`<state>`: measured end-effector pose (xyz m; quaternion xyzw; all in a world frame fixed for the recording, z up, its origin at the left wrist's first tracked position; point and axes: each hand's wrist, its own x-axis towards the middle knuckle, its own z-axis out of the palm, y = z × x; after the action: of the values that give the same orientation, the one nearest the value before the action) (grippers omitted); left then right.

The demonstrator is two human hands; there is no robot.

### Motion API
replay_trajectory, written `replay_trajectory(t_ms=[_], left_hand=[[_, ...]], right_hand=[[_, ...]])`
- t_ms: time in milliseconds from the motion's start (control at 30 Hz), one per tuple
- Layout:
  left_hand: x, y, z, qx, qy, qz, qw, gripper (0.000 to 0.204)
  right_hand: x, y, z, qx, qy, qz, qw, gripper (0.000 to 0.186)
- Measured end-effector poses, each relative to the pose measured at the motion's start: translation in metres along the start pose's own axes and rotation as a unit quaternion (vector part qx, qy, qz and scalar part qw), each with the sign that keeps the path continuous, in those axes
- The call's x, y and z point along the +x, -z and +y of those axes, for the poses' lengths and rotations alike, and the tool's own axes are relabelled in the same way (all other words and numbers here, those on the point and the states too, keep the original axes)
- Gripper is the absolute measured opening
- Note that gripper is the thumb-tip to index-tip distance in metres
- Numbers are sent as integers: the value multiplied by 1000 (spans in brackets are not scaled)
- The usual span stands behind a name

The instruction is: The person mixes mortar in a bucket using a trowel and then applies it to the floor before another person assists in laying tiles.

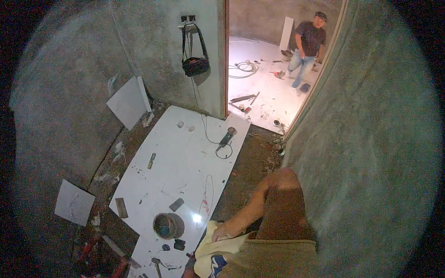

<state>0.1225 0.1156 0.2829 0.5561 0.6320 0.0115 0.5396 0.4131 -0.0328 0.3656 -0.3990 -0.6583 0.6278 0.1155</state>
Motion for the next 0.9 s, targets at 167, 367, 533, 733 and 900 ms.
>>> replay_trajectory(t_ms=[167, 367, 533, 733, 900], left_hand=[[0, -12, -12, 44, 6, -6, 999, 37], [-13, -2, -69, 218, 17, -7, 976, 37], [-3, -35, -196, 495, 18, -97, 863, 36], [8, -52, -226, 513, -46, -115, 849, 32], [7, -76, -262, 443, 12, 41, 896, 40]], right_hand=[[-6, -13, 1, 85, -101, 54, 990, 34], [34, -25, 67, 182, -162, -14, 970, 35], [-7, -2, 19, -14, 55, -9, 998, 55], [26, -4, -20, 407, -289, -65, 864, 43], [16, -24, 4, 438, -283, -11, 853, 38]])
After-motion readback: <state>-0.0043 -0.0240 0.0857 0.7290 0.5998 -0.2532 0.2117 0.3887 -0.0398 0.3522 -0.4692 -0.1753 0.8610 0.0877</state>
